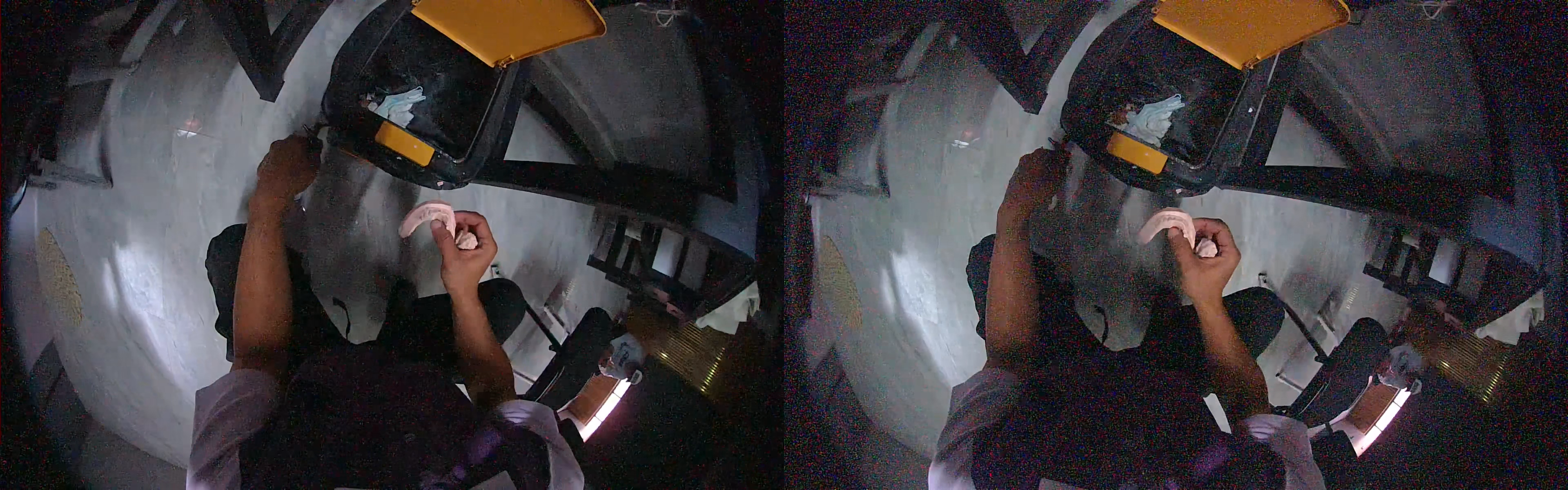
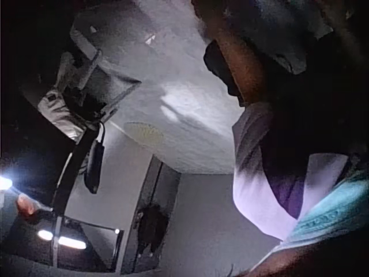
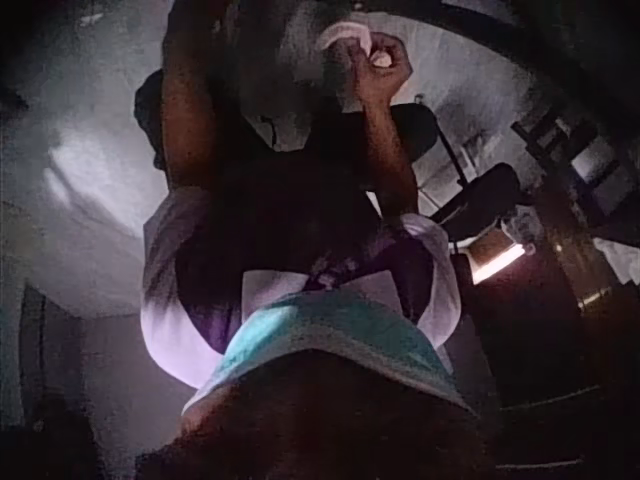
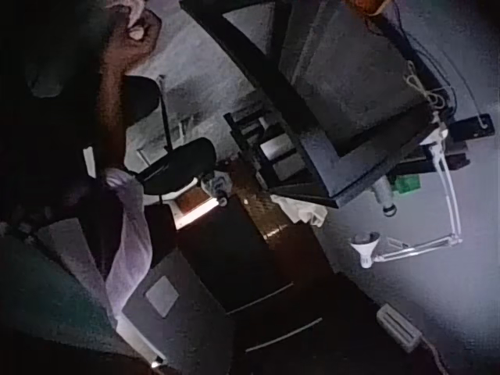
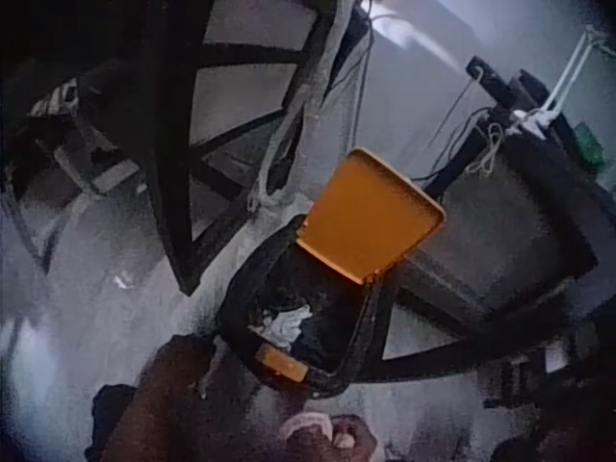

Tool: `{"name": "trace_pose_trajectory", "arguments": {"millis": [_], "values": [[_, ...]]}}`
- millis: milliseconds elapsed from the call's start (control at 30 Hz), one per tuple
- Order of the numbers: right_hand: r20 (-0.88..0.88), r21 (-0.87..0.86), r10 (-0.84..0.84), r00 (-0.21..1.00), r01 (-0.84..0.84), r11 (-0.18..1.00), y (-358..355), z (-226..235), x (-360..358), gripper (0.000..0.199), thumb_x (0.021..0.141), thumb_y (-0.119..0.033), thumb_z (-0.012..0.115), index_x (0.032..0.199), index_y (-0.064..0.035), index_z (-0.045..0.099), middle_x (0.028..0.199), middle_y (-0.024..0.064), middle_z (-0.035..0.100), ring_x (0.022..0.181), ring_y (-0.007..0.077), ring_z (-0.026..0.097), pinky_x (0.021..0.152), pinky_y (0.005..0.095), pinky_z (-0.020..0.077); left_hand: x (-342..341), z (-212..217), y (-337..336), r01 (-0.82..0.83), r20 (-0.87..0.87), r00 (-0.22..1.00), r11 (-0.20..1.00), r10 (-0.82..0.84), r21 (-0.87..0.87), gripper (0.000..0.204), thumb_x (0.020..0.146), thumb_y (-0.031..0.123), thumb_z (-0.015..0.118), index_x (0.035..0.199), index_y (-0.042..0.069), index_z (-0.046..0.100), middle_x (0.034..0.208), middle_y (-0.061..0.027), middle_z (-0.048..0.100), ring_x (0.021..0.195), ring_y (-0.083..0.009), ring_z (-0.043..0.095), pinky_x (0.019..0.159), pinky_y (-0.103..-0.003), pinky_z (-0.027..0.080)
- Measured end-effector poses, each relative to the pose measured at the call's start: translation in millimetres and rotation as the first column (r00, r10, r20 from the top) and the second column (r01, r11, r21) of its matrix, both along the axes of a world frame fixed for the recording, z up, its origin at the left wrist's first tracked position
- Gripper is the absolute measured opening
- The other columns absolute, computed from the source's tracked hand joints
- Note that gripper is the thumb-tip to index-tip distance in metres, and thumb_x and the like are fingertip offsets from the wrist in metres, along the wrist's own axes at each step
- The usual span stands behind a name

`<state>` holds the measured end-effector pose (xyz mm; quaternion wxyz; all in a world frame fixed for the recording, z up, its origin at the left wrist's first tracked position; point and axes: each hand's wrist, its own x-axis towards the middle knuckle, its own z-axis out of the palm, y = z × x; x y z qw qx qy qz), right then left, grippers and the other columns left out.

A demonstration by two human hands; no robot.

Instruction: The person separates a dental cast from an articulator over a trash bin, carries the cast to a sink, washes it under running water, and carries it into another room.

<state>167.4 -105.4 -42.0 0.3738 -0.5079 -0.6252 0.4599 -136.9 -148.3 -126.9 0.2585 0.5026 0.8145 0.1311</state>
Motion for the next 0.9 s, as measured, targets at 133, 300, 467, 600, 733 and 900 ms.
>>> {"name": "trace_pose_trajectory", "arguments": {"millis": [133, 300, 467, 600, 733, 900], "values": [[-0.038, -0.131, -0.056, 0.998, 0.051, 0.990, -2, -1, 5, 0.024, 0.077, -0.009, 0.082, 0.088, -0.0023, 0.063, 0.081, -0.0007, 0.062, 0.072, 0.0075, 0.055, 0.064, 0.0221, 0.0456, 2, 22, 3, 0.061, -0.086, 0.994, 0.998, -0.061, 0.008, 0.031, 0.094, 0.024, 0.049, 0.095, 0.000, 0.068, 0.090, -0.0213, 0.069, 0.090, -0.0388, 0.067, 0.078, -0.049, 0.054], [-0.176, -0.352, -0.055, 0.983, -0.010, 0.936, 0, 1, 4, 0.020, 0.080, -0.009, 0.079, 0.089, -0.0036, 0.062, 0.081, -0.0015, 0.062, 0.071, 0.0070, 0.054, 0.065, 0.0220, 0.0442, -5, 5, -4, 0.221, -0.213, 0.956, 0.972, -0.201, 0.075, 0.028, 0.093, 0.022, 0.048, 0.096, 0.002, 0.068, 0.090, -0.0189, 0.069, 0.090, -0.0368, 0.068, 0.077, -0.049, 0.055], [-0.305, -0.540, -0.126, 0.944, -0.063, 0.839, 0, 4, -4, 0.015, 0.084, -0.007, 0.073, 0.092, -0.0049, 0.061, 0.083, -0.0019, 0.061, 0.070, 0.0069, 0.054, 0.063, 0.0229, 0.0421, -1, 6, 3, 0.166, -0.108, 0.979, 0.983, -0.175, -0.084, 0.028, 0.093, 0.023, 0.049, 0.106, 0.003, 0.064, 0.101, -0.0220, 0.067, 0.094, -0.0383, 0.066, 0.083, -0.048, 0.054], [-0.340, -0.638, -0.143, 0.930, -0.116, 0.762, 0, 0, -3, 0.011, 0.087, -0.006, 0.068, 0.096, -0.0070, 0.061, 0.085, -0.0025, 0.061, 0.072, 0.0074, 0.054, 0.063, 0.0249, 0.0410, -2, -5, 2, 0.062, -0.040, 0.997, 0.995, -0.066, -0.078, 0.026, 0.093, 0.018, 0.048, 0.107, 0.003, 0.063, 0.102, -0.0213, 0.066, 0.093, -0.0383, 0.066, 0.082, -0.048, 0.054], [-0.320, -0.673, -0.195, 0.927, -0.078, 0.736, 2, 4, -2, 0.016, 0.084, -0.004, 0.068, 0.096, -0.0080, 0.058, 0.083, -0.0024, 0.060, 0.072, 0.0086, 0.055, 0.063, 0.0254, 0.0411, 3, 6, 6, 0.080, -0.048, 0.995, 0.995, -0.083, -0.065, 0.027, 0.094, 0.018, 0.047, 0.109, 0.001, 0.061, 0.102, -0.0211, 0.067, 0.092, -0.0392, 0.066, 0.080, -0.049, 0.054], [-0.281, -0.652, -0.041, 0.959, -0.159, 0.741, 13, 0, 14, 0.018, 0.081, -0.006, 0.066, 0.088, -0.0114, 0.051, 0.081, -0.0030, 0.057, 0.070, 0.0054, 0.049, 0.060, 0.0223, 0.0373, -5, -15, -4, 0.230, -0.149, 0.961, 0.973, -0.232, -0.026, 0.028, 0.094, 0.022, 0.048, 0.107, 0.001, 0.061, 0.101, -0.0213, 0.067, 0.086, -0.0377, 0.065, 0.076, -0.048, 0.053]]}}
